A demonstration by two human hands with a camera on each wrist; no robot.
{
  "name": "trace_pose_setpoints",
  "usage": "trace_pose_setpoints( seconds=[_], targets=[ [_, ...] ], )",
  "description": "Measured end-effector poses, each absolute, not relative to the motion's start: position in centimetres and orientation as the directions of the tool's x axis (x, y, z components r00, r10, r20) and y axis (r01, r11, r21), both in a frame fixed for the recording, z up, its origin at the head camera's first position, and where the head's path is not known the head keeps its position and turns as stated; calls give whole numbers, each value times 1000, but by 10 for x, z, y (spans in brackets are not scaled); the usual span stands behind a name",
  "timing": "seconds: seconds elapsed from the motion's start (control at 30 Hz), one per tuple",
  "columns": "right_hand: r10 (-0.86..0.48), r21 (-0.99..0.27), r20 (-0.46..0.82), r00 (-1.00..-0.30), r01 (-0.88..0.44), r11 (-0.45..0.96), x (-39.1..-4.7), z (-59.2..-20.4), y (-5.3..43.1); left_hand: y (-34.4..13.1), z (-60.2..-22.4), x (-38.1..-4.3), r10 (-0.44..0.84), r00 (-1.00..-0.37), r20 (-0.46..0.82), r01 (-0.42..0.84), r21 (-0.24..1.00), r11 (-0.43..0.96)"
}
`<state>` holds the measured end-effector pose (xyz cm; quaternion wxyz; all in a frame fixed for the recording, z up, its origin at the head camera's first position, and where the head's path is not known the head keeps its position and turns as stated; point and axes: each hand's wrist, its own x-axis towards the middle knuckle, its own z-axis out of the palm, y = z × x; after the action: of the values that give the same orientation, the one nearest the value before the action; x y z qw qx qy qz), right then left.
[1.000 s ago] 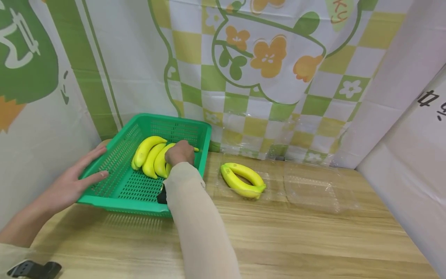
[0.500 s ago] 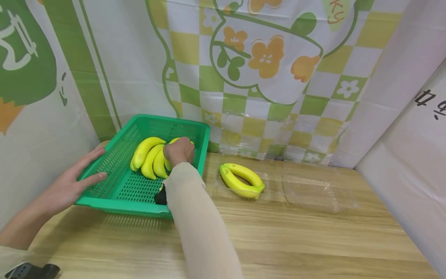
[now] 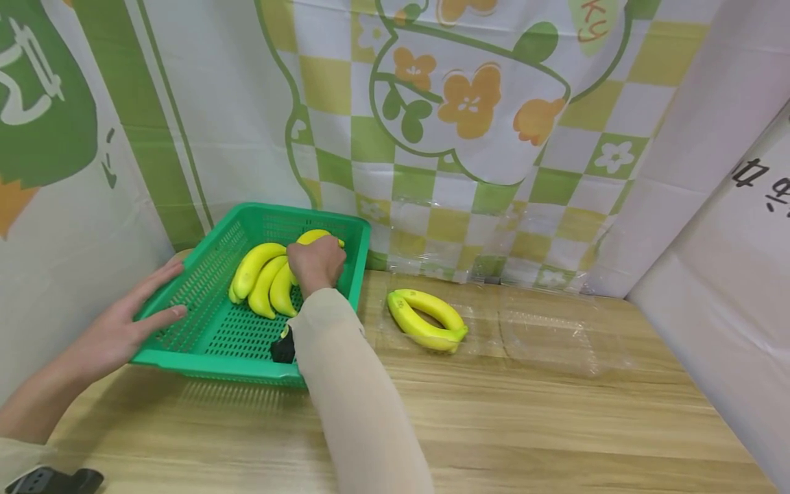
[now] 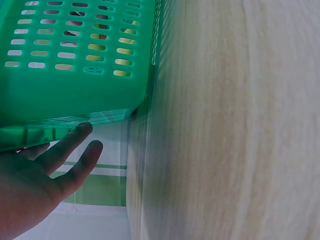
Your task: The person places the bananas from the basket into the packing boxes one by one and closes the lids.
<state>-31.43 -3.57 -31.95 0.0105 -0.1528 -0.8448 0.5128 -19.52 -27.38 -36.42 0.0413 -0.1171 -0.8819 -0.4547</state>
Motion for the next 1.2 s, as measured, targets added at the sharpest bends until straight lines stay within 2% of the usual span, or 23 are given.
trace_pose_setpoints(
  seconds=[0.63, 1.2],
  targets=[
    [286, -935, -15, -958, 114, 334, -319, -318, -36, -276, -368, -197, 167, -967, 195, 255, 795, 550],
    [251, -962, 74, -965, -3, 274, -320, -316, -40, -276, -368, -197, 164, -968, 187, 248, 795, 553]
  ],
)
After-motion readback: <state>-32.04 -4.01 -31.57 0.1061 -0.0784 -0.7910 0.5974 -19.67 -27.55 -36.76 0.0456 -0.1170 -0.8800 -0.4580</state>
